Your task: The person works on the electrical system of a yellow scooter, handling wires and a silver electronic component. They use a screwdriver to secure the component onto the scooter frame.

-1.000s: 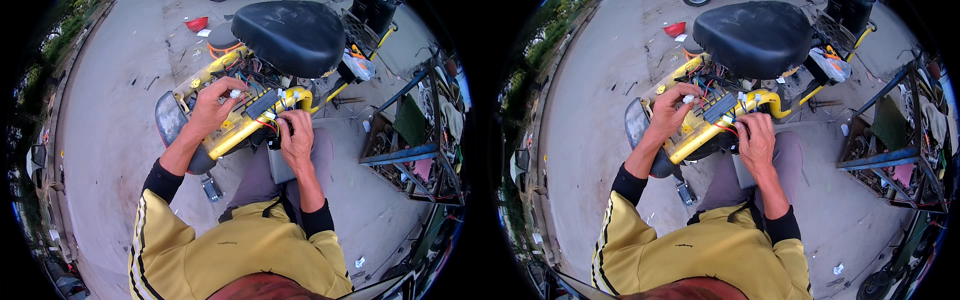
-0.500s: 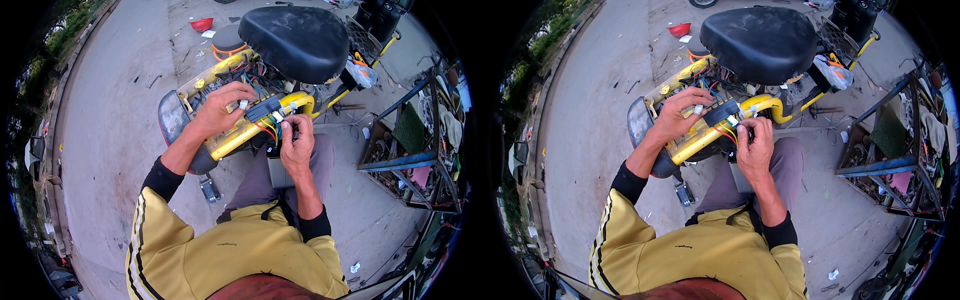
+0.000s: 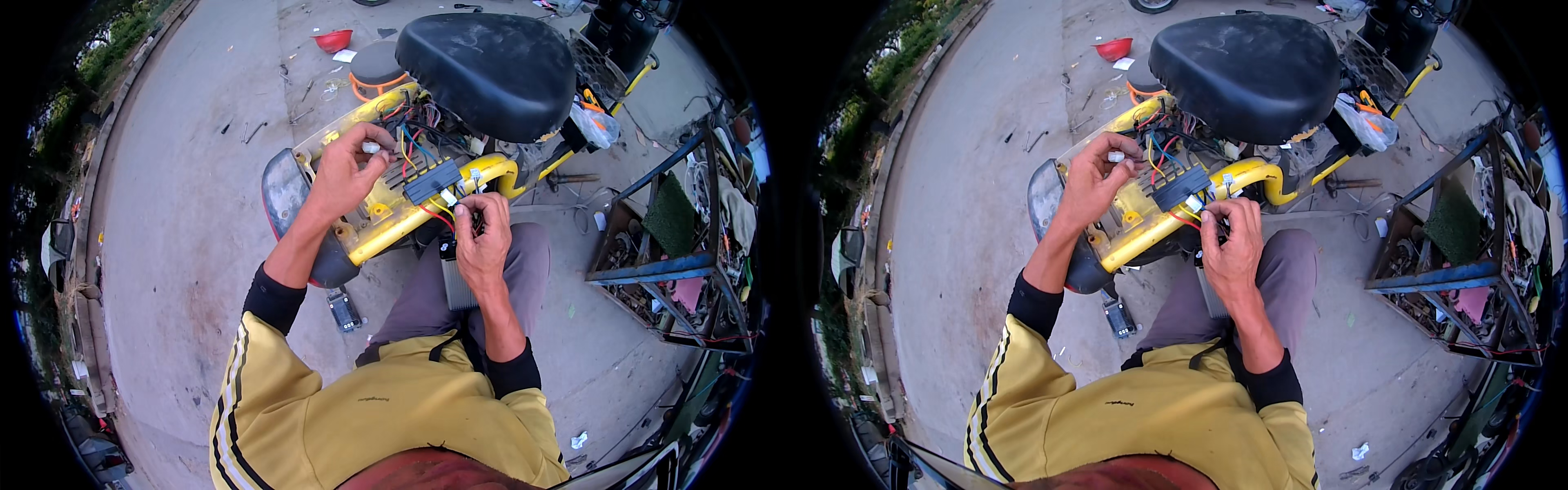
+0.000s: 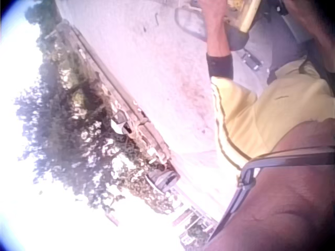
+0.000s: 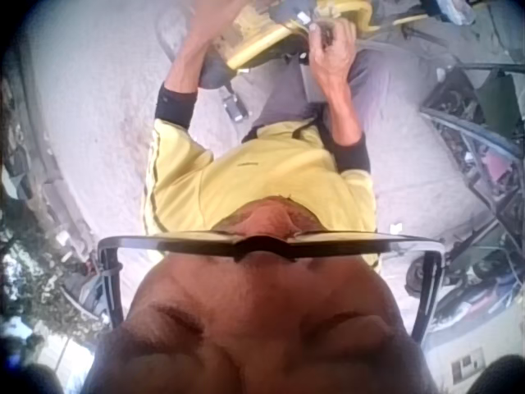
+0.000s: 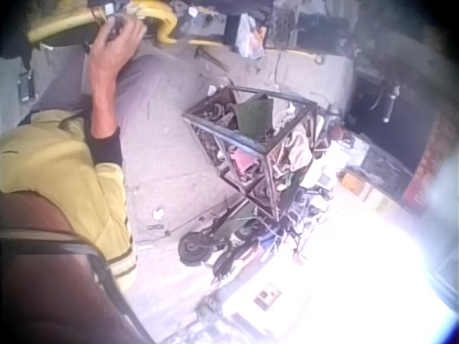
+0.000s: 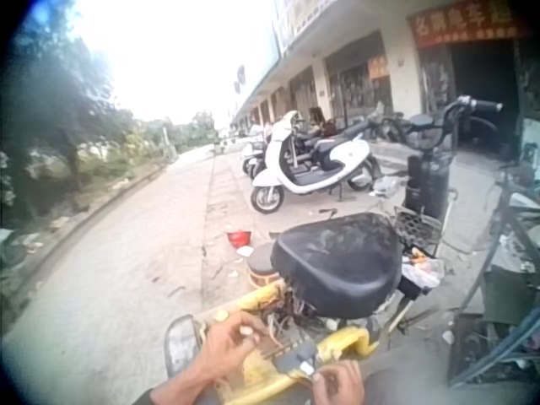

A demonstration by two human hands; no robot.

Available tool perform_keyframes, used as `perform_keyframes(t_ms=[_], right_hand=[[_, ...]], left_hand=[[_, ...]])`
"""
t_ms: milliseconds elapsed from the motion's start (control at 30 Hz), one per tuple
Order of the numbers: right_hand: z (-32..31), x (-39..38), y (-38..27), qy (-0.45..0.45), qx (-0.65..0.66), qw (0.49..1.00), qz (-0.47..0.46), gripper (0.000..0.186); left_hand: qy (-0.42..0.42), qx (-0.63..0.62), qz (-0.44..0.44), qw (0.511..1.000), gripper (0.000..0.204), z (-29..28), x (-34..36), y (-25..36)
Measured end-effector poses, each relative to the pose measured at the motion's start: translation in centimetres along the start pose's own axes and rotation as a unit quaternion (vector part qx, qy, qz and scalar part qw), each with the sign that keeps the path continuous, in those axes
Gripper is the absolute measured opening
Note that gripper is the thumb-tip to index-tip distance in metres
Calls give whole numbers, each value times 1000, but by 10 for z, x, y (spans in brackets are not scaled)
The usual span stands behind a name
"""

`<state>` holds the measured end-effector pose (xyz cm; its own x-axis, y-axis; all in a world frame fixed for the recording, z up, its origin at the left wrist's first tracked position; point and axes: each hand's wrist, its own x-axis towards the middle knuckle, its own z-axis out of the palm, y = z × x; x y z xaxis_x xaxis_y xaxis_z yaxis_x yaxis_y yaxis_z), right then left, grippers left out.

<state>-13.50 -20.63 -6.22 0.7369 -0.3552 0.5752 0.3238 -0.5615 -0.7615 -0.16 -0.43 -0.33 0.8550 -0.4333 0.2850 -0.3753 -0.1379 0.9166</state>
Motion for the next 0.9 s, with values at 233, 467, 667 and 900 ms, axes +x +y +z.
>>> perform_keyframes(t_ms=[233,467,667,900], right_hand=[[1,0,2,-3,3,1000,13,12],[1,-2,1,-8,6,1000,19,12],[3,-3,4,-10,2,1000,19,15],[0,-4,1,-17,2,999,36,15]], left_hand=[[-33,-6,-76,997,20,-19,5,-1],[-52,-62,-102,991,16,-23,8,1],[-60,-83,-138,985,17,-22,7,7],[-128,-95,-157,975,19,-21,7,1]])
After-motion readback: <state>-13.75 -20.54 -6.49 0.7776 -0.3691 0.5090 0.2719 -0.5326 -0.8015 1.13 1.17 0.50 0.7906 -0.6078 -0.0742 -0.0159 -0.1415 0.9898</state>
